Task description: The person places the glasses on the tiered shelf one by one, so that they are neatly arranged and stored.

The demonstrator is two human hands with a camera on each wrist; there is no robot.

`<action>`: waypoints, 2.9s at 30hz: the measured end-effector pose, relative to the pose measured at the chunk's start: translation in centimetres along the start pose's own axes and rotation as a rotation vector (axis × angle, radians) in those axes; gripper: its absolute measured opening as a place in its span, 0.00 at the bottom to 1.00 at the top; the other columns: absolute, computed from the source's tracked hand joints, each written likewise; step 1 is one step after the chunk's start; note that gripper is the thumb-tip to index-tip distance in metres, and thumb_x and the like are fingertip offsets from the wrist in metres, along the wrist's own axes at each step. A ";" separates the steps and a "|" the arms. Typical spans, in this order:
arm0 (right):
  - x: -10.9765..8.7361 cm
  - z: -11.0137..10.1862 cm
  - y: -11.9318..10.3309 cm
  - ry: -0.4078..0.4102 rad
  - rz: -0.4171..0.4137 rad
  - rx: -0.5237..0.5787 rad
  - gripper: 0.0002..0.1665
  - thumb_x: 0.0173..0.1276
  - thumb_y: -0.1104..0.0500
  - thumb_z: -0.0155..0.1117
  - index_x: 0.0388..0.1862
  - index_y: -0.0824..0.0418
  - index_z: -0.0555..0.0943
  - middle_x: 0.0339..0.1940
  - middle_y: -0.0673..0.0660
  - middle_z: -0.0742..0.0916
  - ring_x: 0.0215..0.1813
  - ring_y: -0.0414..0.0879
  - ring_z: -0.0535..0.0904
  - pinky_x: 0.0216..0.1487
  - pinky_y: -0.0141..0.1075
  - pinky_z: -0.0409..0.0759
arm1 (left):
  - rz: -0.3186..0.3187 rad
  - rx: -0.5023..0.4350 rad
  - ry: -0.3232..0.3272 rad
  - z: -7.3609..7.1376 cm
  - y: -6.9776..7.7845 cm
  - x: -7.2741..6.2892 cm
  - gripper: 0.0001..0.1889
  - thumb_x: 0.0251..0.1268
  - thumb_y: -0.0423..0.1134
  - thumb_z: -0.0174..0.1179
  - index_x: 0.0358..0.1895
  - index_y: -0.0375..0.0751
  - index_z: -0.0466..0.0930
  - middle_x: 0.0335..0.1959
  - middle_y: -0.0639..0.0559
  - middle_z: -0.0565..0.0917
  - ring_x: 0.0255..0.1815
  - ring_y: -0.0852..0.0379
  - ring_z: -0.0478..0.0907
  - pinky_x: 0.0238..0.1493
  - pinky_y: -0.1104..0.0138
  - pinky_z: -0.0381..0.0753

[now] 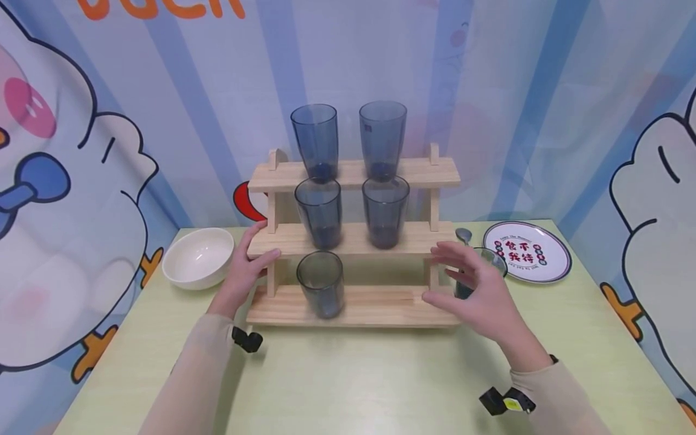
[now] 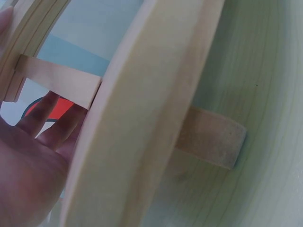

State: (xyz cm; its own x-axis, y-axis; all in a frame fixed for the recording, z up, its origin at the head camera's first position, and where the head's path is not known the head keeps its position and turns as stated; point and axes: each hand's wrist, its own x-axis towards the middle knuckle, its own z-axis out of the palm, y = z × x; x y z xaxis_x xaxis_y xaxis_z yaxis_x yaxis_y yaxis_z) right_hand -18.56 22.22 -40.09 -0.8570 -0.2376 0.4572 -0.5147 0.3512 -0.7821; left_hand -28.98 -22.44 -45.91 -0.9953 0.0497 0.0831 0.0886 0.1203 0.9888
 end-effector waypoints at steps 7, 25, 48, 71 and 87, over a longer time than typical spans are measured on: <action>-0.4 -2.3 0.8 0.086 0.009 -0.119 0.50 0.55 0.74 0.82 0.77 0.59 0.72 0.69 0.50 0.82 0.68 0.29 0.74 0.63 0.20 0.73 | 0.001 0.000 0.002 -0.1 -0.2 0.0 0.38 0.71 0.47 0.71 0.79 0.70 0.62 0.78 0.49 0.66 0.70 0.41 0.70 0.68 0.41 0.74; -1.2 -4.5 3.8 0.118 0.193 -0.316 0.57 0.59 0.55 0.85 0.83 0.56 0.63 0.78 0.66 0.71 0.77 0.70 0.64 0.75 0.61 0.61 | 0.000 -0.002 -0.006 -0.1 0.0 0.0 0.38 0.72 0.46 0.70 0.80 0.69 0.61 0.78 0.48 0.65 0.70 0.41 0.69 0.69 0.41 0.73; -1.3 -4.4 7.7 0.066 0.368 -0.177 0.57 0.68 0.51 0.78 0.86 0.57 0.54 0.75 0.72 0.74 0.70 0.50 0.75 0.50 0.14 0.71 | 0.008 -0.008 -0.002 -0.1 0.1 -0.1 0.38 0.70 0.47 0.71 0.78 0.71 0.63 0.77 0.48 0.66 0.70 0.41 0.70 0.68 0.40 0.73; -1.7 -3.9 8.7 0.132 0.415 -0.115 0.54 0.69 0.51 0.77 0.85 0.58 0.58 0.67 0.58 0.80 0.56 0.29 0.75 0.46 0.19 0.79 | 0.025 -0.002 -0.001 -0.1 -0.1 0.0 0.38 0.71 0.46 0.70 0.79 0.69 0.63 0.77 0.48 0.66 0.69 0.42 0.70 0.68 0.41 0.74; -2.1 -3.9 9.0 0.211 0.454 -0.143 0.54 0.66 0.51 0.80 0.85 0.55 0.61 0.68 0.63 0.77 0.54 0.30 0.74 0.46 0.18 0.78 | 0.025 -0.004 0.005 -0.1 -0.1 0.0 0.38 0.70 0.45 0.71 0.78 0.70 0.63 0.77 0.47 0.67 0.69 0.42 0.71 0.68 0.41 0.74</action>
State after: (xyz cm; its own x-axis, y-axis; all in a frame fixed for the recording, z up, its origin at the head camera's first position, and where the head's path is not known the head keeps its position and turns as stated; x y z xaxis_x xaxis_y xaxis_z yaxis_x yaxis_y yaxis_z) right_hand -21.49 29.37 -46.42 -0.9736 0.1495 0.1723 -0.0759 0.5002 -0.8626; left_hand -29.00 -22.55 -45.96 -0.9930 0.0477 0.1085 0.1133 0.1146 0.9869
